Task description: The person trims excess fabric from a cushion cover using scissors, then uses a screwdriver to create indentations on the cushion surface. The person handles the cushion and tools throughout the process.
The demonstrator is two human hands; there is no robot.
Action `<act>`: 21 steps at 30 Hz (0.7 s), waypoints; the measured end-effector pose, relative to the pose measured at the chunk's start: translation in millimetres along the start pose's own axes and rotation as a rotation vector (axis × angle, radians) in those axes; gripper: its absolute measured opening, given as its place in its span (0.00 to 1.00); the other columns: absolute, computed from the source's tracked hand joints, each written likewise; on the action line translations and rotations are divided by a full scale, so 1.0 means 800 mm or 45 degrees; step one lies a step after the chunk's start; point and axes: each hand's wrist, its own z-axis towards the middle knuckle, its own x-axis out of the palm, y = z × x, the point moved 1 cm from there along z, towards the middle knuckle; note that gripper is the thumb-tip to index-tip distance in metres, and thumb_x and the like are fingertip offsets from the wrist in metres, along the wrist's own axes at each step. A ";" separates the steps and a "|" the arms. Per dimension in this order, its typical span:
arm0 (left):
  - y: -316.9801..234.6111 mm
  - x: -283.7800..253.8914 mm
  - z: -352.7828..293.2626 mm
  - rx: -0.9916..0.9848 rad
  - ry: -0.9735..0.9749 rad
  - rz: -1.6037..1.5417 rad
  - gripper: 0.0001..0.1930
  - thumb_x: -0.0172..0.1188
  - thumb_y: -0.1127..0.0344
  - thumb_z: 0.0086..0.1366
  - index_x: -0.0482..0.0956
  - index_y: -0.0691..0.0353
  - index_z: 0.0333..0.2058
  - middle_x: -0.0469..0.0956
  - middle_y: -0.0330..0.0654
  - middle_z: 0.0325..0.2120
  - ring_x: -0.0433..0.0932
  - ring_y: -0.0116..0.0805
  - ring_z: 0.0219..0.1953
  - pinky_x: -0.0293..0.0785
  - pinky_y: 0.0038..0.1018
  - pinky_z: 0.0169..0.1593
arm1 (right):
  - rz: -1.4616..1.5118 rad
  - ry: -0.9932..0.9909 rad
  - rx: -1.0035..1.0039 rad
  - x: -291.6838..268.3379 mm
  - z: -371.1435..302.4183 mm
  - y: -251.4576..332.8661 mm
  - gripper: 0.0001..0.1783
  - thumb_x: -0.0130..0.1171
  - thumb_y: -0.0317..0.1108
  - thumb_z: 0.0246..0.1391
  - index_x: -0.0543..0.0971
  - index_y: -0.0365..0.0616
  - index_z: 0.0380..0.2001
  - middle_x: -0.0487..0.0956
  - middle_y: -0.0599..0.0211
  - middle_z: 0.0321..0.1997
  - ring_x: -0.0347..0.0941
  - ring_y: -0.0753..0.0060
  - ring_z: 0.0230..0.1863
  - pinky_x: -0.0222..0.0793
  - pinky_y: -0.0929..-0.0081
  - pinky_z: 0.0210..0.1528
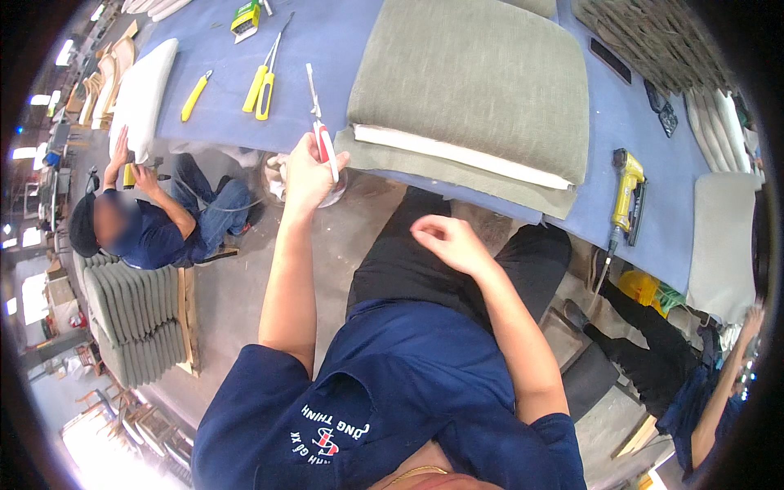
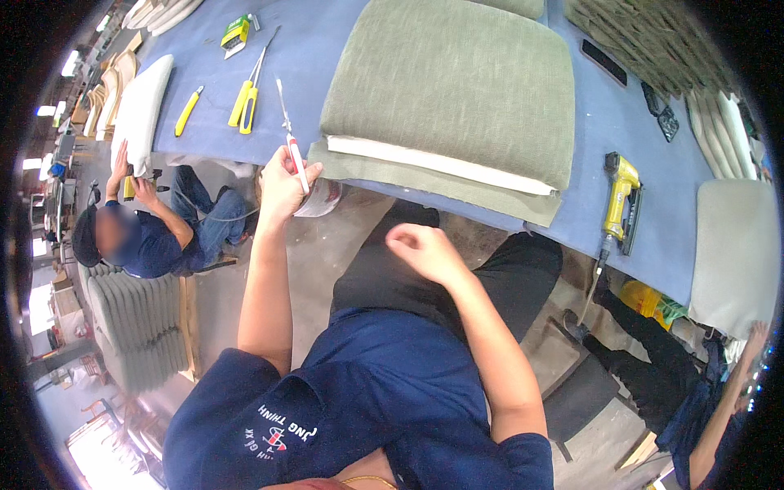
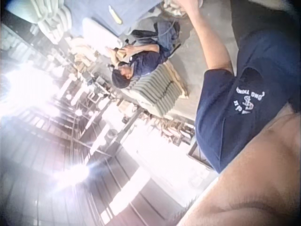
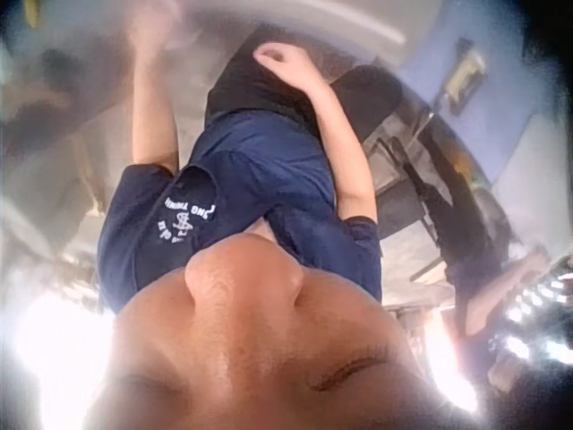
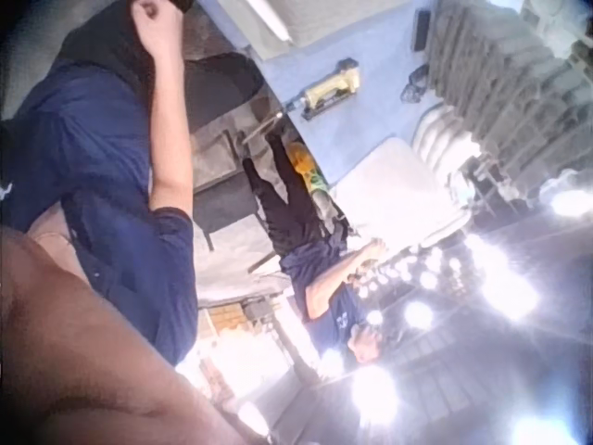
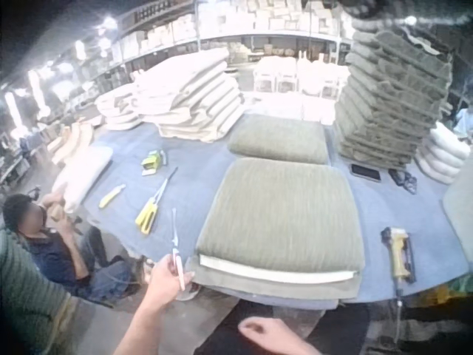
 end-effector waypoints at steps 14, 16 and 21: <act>0.009 -0.010 0.001 -0.010 0.007 -0.180 0.16 0.74 0.72 0.64 0.75 0.64 0.44 0.79 0.33 0.31 0.74 0.20 0.31 0.71 0.23 0.34 | 1.444 -0.060 0.367 0.100 0.156 0.123 0.21 0.69 0.54 0.69 0.82 0.47 0.37 0.76 0.80 0.27 0.65 0.85 0.26 0.62 0.78 0.30; 0.019 -0.010 -0.006 0.026 -0.010 -0.156 0.14 0.73 0.71 0.65 0.75 0.63 0.42 0.79 0.33 0.30 0.75 0.20 0.31 0.71 0.23 0.33 | 1.286 -0.200 0.387 0.104 0.163 0.123 0.20 0.71 0.52 0.68 0.81 0.49 0.30 0.74 0.81 0.24 0.63 0.85 0.24 0.59 0.77 0.29; 0.052 -0.012 -0.077 -0.025 0.194 -0.093 0.09 0.68 0.68 0.66 0.75 0.58 0.33 0.79 0.34 0.24 0.74 0.20 0.25 0.69 0.24 0.28 | 1.175 -0.422 0.194 0.121 0.165 0.116 0.15 0.72 0.43 0.68 0.84 0.46 0.32 0.78 0.79 0.26 0.66 0.85 0.25 0.62 0.78 0.29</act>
